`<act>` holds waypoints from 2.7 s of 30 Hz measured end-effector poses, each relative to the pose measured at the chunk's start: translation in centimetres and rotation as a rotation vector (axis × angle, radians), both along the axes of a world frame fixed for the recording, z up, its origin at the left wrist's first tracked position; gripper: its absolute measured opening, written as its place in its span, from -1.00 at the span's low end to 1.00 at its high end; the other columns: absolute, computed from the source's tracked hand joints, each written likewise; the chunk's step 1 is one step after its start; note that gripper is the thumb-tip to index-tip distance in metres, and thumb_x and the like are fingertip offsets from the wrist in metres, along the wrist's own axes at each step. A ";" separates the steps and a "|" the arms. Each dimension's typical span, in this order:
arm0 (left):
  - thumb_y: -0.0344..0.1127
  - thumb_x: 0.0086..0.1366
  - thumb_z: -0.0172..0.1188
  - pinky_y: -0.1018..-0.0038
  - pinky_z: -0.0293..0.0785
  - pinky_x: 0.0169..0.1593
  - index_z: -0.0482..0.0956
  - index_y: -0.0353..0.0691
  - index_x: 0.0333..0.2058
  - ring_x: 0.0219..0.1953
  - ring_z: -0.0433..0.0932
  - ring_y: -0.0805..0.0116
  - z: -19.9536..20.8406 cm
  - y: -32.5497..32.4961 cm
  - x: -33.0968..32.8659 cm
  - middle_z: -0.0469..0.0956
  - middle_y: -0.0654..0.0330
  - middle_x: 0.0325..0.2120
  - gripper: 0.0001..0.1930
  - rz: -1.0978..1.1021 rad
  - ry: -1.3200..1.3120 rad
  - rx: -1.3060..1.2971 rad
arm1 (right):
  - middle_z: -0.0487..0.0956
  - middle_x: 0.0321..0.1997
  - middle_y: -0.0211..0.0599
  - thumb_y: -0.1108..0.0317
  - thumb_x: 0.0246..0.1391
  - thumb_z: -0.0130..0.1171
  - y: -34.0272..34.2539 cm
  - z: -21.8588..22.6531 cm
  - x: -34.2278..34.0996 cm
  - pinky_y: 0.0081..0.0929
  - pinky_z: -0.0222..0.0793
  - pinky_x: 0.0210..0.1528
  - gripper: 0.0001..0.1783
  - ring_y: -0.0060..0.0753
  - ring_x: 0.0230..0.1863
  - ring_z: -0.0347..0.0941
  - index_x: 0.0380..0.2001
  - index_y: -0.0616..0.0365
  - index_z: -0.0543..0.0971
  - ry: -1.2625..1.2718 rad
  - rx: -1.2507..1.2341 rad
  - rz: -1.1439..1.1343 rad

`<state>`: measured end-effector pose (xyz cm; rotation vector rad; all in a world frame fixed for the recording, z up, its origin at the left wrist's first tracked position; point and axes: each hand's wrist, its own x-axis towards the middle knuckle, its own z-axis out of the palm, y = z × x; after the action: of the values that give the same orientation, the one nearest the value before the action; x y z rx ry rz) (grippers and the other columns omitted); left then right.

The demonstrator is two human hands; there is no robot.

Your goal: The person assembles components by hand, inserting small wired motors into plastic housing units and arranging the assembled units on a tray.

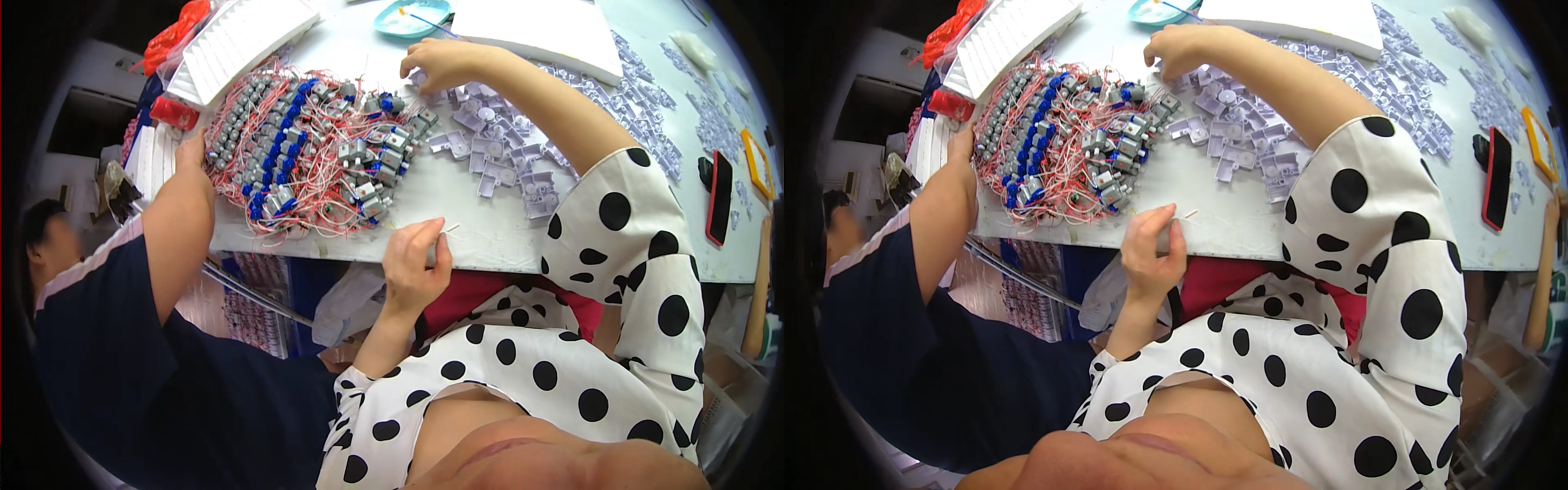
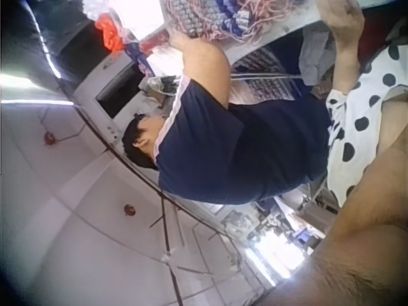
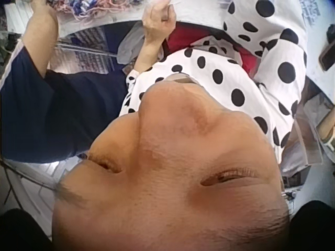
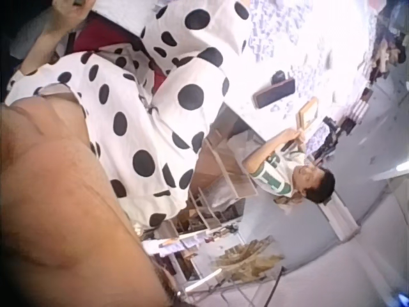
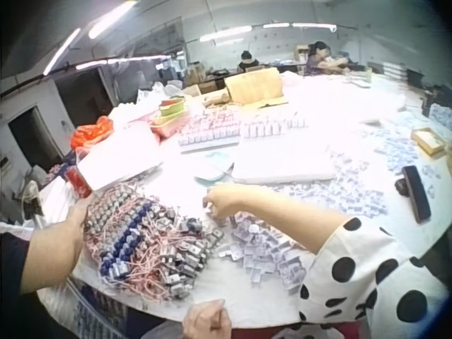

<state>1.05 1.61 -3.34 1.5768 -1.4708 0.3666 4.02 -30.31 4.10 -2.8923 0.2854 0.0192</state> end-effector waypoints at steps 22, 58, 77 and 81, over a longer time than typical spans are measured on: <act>-0.44 0.11 0.47 0.35 0.51 -0.31 0.54 -0.16 0.10 -0.41 0.55 0.27 2.5 2.9 6.5 0.53 0.16 -0.31 -0.46 0.177 -0.104 0.235 | 0.60 -0.15 0.04 0.09 -0.09 0.46 8.8 -1.3 -4.7 -0.14 0.43 0.02 -0.35 0.10 -0.03 0.53 0.02 0.18 0.50 -0.104 0.085 -0.175; -0.44 0.16 0.38 0.26 0.54 -0.23 0.52 -0.07 0.18 -0.31 0.59 0.14 1.3 1.8 8.0 0.53 0.15 -0.33 -0.43 0.214 -0.208 0.177 | 0.43 0.07 0.26 0.03 -0.33 0.63 10.7 -3.7 -3.3 -0.18 0.45 0.14 0.02 0.21 0.09 0.46 0.24 0.18 0.45 -0.261 0.226 -0.276; -0.48 0.26 0.32 0.35 0.59 -0.22 0.63 -0.22 -0.04 -0.32 0.64 0.28 4.0 5.2 5.5 0.62 0.14 -0.27 -0.71 0.397 0.057 -0.137 | 0.43 0.07 0.10 0.07 -0.12 0.52 9.4 -4.7 -4.3 -0.23 0.45 0.14 -0.07 0.03 0.04 0.52 0.31 0.14 0.39 -0.330 0.176 -0.343; -0.46 0.28 0.33 0.46 0.56 -0.22 0.62 -0.32 -0.12 -0.35 0.62 0.38 1.8 9.5 9.3 0.63 0.13 -0.34 -0.79 0.634 0.337 -0.104 | 0.44 0.05 0.10 0.06 -0.10 0.51 9.7 -5.0 -3.6 -0.25 0.45 0.12 -0.09 0.01 0.04 0.52 0.32 0.10 0.39 -0.315 0.148 -0.329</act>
<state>10.40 11.07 -1.54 1.8870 -0.6650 0.4953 0.40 -20.63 -0.94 -2.6144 0.6618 -0.4461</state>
